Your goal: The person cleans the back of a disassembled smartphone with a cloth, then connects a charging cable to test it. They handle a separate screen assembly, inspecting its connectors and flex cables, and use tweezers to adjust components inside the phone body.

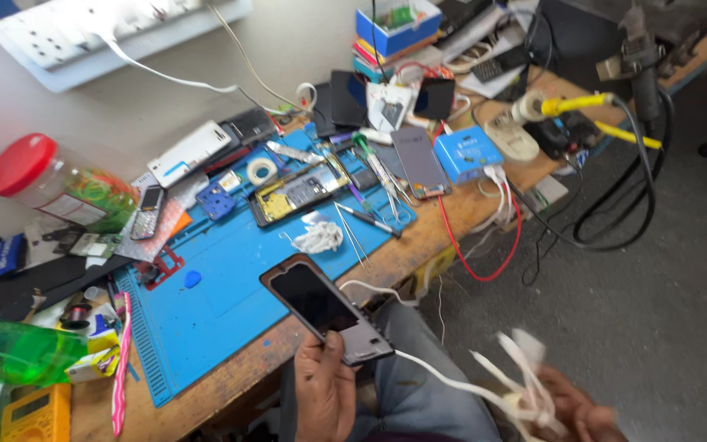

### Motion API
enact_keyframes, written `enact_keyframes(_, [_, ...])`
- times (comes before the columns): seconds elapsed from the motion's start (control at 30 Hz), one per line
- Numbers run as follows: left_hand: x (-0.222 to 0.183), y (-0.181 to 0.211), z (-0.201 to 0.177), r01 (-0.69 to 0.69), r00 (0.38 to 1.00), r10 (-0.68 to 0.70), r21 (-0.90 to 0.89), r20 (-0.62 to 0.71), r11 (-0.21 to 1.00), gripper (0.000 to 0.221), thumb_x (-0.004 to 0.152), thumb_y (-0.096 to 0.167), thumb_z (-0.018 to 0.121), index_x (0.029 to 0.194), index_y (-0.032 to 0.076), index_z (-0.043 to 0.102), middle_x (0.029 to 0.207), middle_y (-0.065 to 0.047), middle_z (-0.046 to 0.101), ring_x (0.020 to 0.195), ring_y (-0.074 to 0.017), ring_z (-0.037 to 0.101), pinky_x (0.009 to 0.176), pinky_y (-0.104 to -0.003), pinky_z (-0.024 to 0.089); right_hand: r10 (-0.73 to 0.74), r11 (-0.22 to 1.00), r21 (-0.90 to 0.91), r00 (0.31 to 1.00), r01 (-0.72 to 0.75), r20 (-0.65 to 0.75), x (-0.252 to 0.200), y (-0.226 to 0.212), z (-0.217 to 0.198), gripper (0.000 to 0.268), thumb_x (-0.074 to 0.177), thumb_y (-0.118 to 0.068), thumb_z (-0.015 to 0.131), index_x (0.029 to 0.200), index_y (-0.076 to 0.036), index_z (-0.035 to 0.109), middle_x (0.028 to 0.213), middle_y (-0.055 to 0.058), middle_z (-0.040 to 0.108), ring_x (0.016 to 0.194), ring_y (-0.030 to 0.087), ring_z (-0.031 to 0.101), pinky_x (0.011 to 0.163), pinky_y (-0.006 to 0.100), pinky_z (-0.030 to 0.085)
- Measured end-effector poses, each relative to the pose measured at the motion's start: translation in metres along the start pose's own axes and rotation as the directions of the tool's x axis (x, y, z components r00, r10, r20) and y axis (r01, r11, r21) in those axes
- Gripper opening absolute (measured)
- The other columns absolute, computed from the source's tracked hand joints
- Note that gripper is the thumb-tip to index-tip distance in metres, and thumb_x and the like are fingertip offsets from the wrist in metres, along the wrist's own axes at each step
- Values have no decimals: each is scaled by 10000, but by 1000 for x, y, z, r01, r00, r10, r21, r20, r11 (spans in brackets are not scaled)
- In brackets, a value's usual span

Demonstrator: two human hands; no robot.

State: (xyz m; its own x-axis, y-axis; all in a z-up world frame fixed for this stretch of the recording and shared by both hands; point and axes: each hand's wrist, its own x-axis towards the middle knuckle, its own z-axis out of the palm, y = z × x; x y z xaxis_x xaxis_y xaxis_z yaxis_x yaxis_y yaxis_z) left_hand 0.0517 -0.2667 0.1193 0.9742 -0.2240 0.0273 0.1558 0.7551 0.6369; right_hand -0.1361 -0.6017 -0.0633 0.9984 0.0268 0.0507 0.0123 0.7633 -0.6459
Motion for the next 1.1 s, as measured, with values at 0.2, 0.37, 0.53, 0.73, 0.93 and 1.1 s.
enact_keyframes(0.2, [1,-10,-11,104,992,-94,109,-89,989,327,965,92,603,1240,-85,619,1075,-207,753,965,-273,765,832,-439,657,-272,502,-854,911,-141,-311,33,-53,29,215,836,-167,732,1006,-40,769,866,111,710,848,214,791,786,449,600])
enact_keyframes(0.37, [-4,-7,-21,209,962,-175,150,-212,966,366,919,99,616,1251,-55,605,1029,-209,755,932,-293,772,794,-491,683,-3,-338,-922,980,-188,-199,71,-72,94,422,787,-388,771,1203,-322,790,857,-84,721,898,76,636,949,329,511])
enact_keyframes(0.53, [-5,-10,-29,170,969,-136,158,-205,973,387,912,91,641,1250,-95,615,1050,-238,761,977,-311,765,844,-483,656,-41,-233,-914,942,-332,-332,92,-70,97,219,916,-377,703,1086,-262,776,908,-26,723,923,111,653,945,380,488])
enact_keyframes(0.73, [-8,-11,-33,218,961,-185,149,-204,965,403,894,86,640,1246,-110,620,1068,-259,768,1015,-322,771,878,-489,642,-60,652,-710,915,-267,-399,88,-54,79,291,947,-261,583,1153,-77,676,939,99,733,896,185,716,837,342,574])
enact_keyframes(0.93, [-13,-12,-35,209,973,-190,145,-132,967,396,916,71,654,1253,-134,617,1086,-268,748,1019,-335,755,895,-495,619,208,213,-794,820,-569,-533,83,-52,79,325,975,-278,615,1182,-106,798,943,71,716,774,174,619,751,344,570])
enact_keyframes(1.1, [-18,-21,-56,262,963,-245,178,-112,948,436,883,70,684,1267,-125,620,1127,-244,756,1071,-298,754,951,-448,603,-102,941,-317,789,-121,-605,76,-19,41,279,952,-113,623,1138,83,690,839,151,679,781,205,644,713,354,534])
